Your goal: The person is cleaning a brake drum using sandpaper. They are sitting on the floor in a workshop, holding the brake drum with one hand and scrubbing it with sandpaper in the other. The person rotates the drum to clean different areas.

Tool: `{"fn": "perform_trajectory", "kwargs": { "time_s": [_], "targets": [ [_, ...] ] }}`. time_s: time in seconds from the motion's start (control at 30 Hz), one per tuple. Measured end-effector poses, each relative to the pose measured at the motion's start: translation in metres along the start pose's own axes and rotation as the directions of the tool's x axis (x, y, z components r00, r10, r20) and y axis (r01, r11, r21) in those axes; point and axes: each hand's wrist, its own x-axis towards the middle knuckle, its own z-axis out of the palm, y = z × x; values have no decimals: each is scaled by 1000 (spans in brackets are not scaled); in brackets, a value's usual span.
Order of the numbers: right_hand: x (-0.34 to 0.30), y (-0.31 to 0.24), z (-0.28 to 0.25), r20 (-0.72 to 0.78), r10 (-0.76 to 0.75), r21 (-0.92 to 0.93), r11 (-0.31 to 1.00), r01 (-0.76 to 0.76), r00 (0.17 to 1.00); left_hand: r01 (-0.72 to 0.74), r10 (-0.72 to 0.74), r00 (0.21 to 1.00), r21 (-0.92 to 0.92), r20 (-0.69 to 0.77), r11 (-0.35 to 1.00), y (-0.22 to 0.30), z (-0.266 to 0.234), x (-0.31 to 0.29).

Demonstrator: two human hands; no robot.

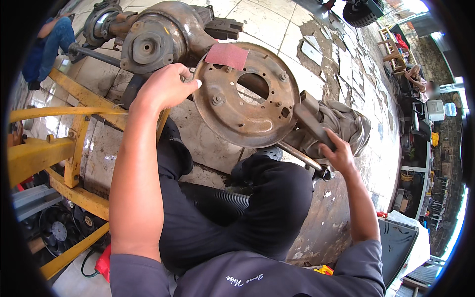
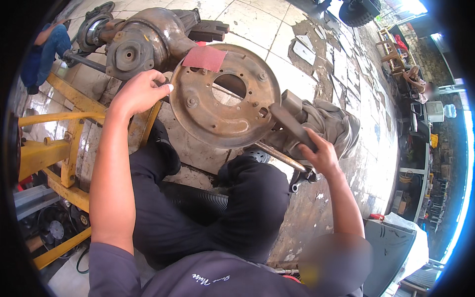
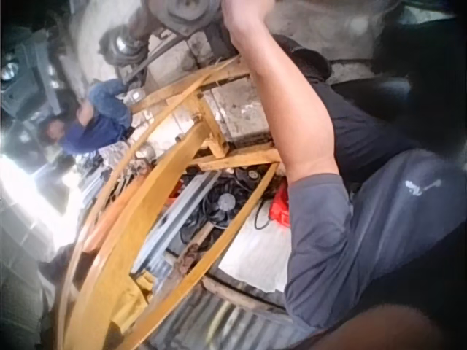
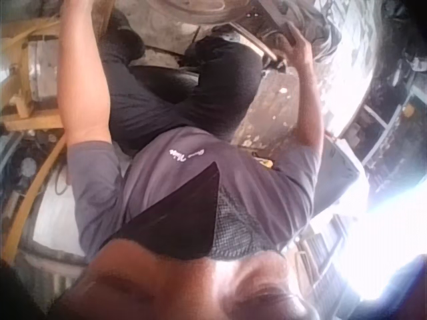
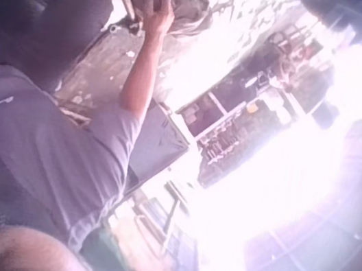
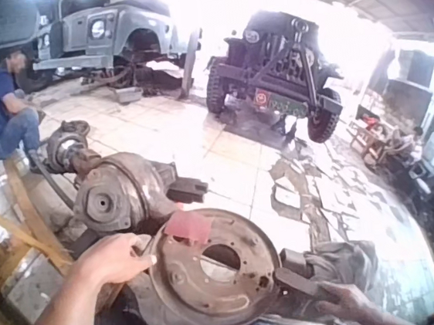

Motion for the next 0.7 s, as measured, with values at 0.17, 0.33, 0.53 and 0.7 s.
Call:
{"fn": "perform_trajectory", "kwargs": {
  "time_s": [0.17, 0.33, 0.53, 0.7],
  "targets": [
    [14, -28, -3, -13, 158, 165, 974, -153, 987, 34, -35, 999, 86, 13, 996, 0, 0, -4],
    [97, -74, 38, -2, -82, -20, 996, 81, 997, 69, -93, 985, 164, 143, 984, 15, 2, 2],
    [74, -35, 40, -60, -184, 19, 983, 185, 981, 36, -70, 980, 180, 186, 983, 6, 3, 7],
    [4, 19, 20, -33, -20, 57, 998, 22, 999, 47, -79, 980, 174, 181, 984, 0, 5, 6]
  ]
}}
